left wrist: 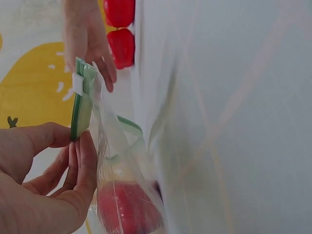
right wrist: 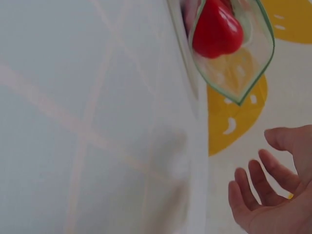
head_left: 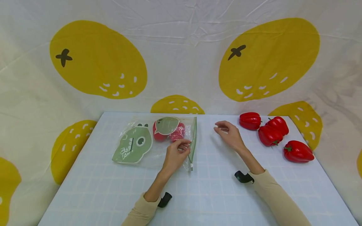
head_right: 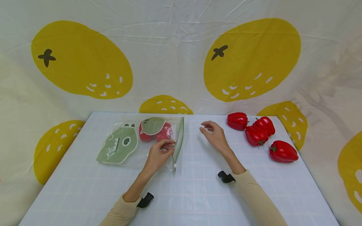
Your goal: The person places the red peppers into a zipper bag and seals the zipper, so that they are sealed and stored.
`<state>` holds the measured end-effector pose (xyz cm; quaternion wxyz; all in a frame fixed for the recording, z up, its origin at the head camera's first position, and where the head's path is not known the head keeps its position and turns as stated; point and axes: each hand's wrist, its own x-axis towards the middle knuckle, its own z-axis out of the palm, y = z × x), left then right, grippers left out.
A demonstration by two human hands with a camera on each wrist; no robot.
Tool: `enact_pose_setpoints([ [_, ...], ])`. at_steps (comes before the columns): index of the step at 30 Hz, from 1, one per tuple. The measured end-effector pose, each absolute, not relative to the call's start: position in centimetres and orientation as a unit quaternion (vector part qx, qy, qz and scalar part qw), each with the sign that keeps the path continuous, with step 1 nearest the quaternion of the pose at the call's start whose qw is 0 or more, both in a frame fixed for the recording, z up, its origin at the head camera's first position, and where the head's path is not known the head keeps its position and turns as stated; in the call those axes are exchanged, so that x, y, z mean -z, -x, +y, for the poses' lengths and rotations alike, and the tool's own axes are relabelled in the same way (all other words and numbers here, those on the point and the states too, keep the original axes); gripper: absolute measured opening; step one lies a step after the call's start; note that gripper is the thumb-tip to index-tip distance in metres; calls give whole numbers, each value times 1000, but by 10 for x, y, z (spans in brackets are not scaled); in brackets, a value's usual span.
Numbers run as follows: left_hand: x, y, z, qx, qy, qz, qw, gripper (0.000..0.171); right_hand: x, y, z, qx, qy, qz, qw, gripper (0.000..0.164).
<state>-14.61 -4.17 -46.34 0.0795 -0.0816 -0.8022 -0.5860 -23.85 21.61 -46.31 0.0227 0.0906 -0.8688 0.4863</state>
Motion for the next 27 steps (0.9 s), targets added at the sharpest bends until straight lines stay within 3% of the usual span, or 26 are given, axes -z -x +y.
enact_pose_setpoints([
  [16,465,147,-44,594,87,-796,82,17,464,237,256,-457,-62,-881,107,40],
  [27,466,145,-43,587,72,-804,61,19,458,237,281,-452,13,-880,144,46],
])
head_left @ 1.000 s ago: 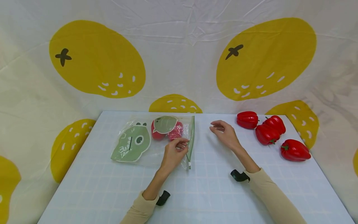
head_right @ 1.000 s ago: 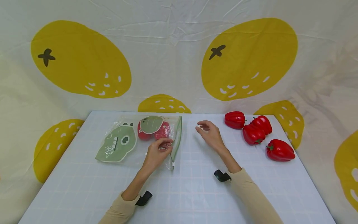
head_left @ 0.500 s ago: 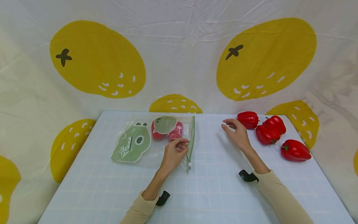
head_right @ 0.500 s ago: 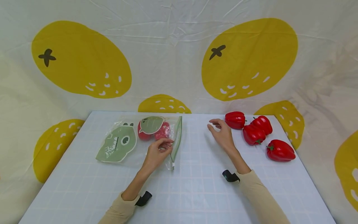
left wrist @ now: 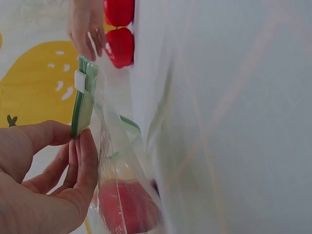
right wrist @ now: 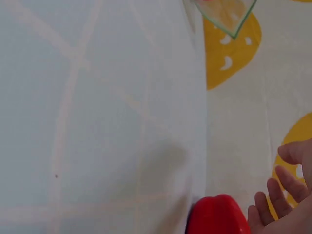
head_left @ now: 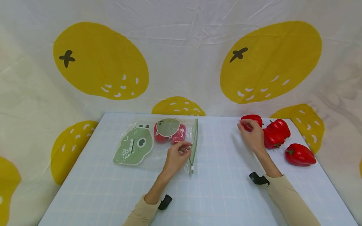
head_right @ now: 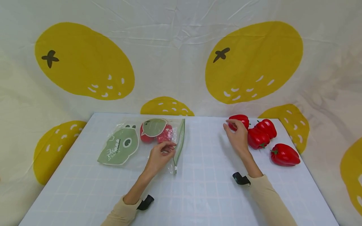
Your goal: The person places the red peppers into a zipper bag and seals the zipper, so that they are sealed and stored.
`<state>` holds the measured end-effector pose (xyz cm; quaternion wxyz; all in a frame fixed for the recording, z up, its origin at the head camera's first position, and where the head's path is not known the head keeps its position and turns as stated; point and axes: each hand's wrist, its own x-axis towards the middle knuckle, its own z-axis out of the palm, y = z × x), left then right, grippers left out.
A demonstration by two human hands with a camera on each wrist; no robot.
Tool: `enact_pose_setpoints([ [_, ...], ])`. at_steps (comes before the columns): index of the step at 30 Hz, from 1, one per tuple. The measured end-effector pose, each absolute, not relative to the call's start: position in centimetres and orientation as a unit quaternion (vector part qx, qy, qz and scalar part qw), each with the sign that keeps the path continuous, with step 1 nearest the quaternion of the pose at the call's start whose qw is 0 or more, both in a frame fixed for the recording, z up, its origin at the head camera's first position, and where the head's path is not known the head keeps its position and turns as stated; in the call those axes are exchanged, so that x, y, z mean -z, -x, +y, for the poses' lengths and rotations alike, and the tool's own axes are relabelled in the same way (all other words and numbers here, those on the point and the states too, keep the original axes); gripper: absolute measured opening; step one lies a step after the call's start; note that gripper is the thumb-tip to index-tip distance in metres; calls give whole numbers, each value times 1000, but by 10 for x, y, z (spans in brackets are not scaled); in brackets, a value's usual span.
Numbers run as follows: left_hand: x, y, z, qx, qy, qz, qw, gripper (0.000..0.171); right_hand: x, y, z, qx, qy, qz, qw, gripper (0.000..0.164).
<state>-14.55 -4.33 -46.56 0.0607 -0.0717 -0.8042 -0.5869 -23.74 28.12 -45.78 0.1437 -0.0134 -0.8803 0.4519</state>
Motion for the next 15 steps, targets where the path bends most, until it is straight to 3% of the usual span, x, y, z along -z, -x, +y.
enact_pose_setpoints([
  [15,467,146,-43,590,74,-801,62,18,456,249,302,-417,37,-891,175,48],
])
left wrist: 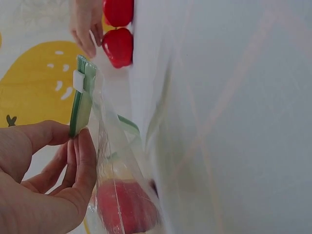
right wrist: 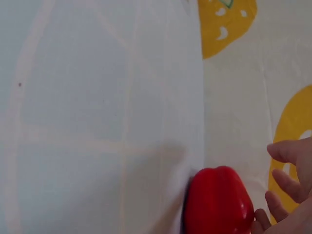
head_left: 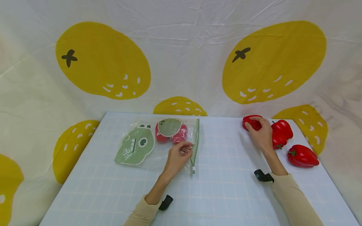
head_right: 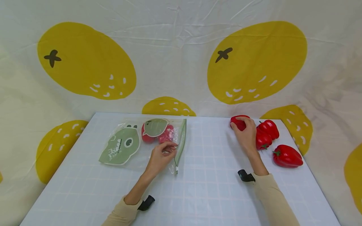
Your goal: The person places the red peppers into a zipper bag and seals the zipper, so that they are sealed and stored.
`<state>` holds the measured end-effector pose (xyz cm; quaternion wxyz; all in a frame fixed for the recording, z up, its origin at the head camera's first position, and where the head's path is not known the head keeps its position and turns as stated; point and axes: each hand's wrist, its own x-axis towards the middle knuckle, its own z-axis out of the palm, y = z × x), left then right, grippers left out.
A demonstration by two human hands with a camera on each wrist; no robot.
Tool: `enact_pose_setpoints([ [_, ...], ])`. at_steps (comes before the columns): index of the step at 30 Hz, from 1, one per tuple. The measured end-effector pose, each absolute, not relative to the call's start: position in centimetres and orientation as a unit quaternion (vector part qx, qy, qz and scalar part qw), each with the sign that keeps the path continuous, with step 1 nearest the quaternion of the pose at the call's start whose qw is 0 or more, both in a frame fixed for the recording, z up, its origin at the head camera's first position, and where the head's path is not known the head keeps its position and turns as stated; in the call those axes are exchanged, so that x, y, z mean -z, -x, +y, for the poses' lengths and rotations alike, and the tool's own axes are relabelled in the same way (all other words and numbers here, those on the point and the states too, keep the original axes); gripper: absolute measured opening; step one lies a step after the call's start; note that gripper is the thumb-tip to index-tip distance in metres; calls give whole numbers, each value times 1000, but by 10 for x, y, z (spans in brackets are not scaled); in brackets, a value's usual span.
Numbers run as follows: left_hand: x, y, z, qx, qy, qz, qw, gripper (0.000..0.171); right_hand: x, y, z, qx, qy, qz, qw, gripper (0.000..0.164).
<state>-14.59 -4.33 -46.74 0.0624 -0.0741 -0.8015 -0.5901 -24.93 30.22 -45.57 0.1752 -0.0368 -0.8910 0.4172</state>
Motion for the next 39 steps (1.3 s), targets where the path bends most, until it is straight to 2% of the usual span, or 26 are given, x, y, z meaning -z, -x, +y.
enact_pose_setpoints([
  [16,467,144,-43,591,80,-800,60,19,455,264,318,-339,-5,-929,150,53],
  [23,466,143,-44,588,80,-803,58,19,452,265,322,-301,-16,-947,111,61],
  [39,468,145,-42,591,90,-799,62,19,449,270,325,-267,-47,-957,107,63],
])
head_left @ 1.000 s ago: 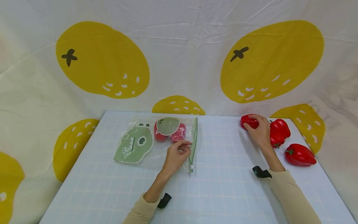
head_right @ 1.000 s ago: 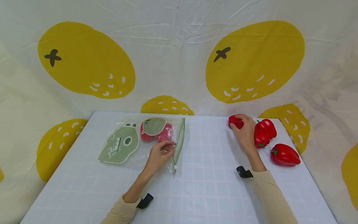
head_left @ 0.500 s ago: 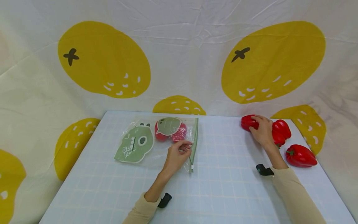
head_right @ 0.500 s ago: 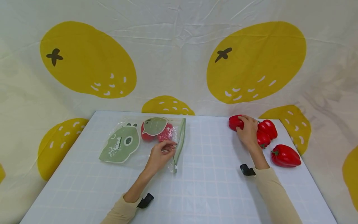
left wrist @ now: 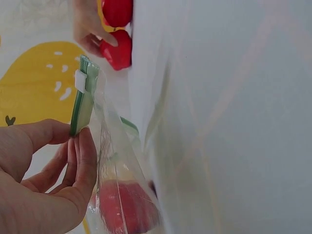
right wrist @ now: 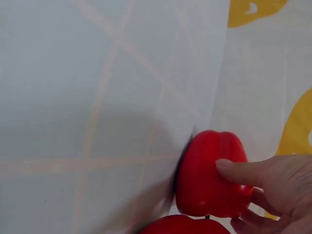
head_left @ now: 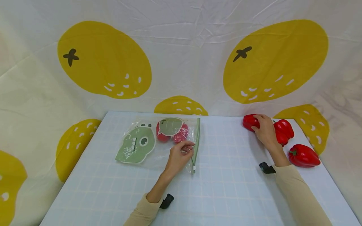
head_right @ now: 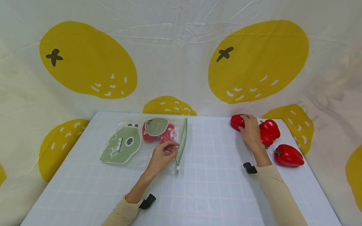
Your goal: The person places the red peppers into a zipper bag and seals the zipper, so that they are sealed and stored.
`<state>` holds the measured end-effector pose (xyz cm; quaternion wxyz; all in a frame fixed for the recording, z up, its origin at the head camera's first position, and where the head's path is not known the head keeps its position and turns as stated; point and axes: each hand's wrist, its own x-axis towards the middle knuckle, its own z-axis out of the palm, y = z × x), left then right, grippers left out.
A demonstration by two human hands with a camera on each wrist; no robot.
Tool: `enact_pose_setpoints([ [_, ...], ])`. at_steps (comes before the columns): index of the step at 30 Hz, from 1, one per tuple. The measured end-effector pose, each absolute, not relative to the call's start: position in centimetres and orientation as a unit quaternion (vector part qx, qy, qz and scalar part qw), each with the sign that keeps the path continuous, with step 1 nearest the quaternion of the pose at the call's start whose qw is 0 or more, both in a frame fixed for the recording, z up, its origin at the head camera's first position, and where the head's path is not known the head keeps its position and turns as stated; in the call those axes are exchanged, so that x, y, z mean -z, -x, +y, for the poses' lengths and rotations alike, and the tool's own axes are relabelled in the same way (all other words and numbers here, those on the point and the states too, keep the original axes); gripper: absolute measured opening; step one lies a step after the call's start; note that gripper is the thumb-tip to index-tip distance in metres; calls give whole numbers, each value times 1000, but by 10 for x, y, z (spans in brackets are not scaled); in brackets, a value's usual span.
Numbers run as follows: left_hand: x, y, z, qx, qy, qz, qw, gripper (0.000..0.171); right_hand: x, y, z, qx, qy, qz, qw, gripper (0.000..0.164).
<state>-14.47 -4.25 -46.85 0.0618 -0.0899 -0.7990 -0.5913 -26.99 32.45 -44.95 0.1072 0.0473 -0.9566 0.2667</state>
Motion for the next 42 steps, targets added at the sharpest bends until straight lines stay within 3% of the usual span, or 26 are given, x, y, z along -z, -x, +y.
enact_pose_setpoints([
  [24,468,145,-41,592,83,-799,62,19,447,257,322,-230,-93,-952,181,57],
  [42,465,145,-41,597,77,-796,60,19,433,237,311,-355,-48,-923,139,59],
])
